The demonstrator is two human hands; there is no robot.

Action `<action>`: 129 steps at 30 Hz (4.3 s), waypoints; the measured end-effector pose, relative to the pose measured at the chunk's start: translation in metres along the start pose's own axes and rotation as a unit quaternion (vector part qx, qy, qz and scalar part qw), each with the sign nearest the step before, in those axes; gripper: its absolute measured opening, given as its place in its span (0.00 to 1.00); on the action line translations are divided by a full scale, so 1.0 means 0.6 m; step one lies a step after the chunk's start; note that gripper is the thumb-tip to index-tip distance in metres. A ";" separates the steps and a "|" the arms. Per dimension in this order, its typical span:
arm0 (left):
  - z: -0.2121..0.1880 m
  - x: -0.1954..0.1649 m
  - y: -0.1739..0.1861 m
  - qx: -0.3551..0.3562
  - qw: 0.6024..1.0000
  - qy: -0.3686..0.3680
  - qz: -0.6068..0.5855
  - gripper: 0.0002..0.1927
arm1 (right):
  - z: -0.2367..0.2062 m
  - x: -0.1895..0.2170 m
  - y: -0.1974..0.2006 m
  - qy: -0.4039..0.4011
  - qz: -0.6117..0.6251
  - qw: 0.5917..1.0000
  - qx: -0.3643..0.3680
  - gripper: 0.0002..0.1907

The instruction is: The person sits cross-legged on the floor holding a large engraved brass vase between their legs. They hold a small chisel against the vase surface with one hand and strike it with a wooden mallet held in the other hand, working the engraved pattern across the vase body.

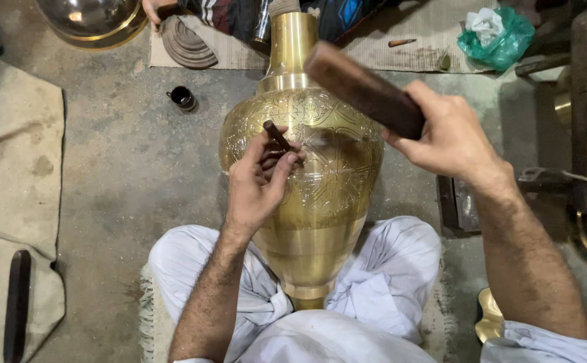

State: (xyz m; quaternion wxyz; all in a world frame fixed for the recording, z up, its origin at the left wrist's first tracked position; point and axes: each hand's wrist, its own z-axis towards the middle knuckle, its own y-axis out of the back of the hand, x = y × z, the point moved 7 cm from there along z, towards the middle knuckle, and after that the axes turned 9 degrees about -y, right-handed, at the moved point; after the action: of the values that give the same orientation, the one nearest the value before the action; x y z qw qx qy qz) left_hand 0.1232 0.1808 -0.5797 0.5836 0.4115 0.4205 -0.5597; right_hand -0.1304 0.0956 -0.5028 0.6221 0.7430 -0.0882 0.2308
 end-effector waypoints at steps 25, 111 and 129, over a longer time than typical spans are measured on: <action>-0.194 0.118 -0.069 -0.095 0.994 -0.057 -0.023 0.10 | -0.108 0.210 -0.047 0.311 -0.303 0.899 -0.057 0.10; -0.283 0.105 -0.382 0.725 0.610 -0.138 0.288 0.22 | -0.591 -0.352 -0.405 -0.065 0.362 0.872 -0.322 0.11; -0.224 0.098 -0.359 0.604 0.749 -0.228 0.145 0.26 | -0.534 -0.403 -0.360 -0.105 0.177 0.950 -0.236 0.19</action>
State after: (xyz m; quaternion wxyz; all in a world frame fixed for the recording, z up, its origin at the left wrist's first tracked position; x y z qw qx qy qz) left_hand -0.0950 0.2831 -0.6790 0.3658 0.5942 -0.2161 -0.6830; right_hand -0.3271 0.4124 -0.7645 0.7159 0.5674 -0.3353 0.2303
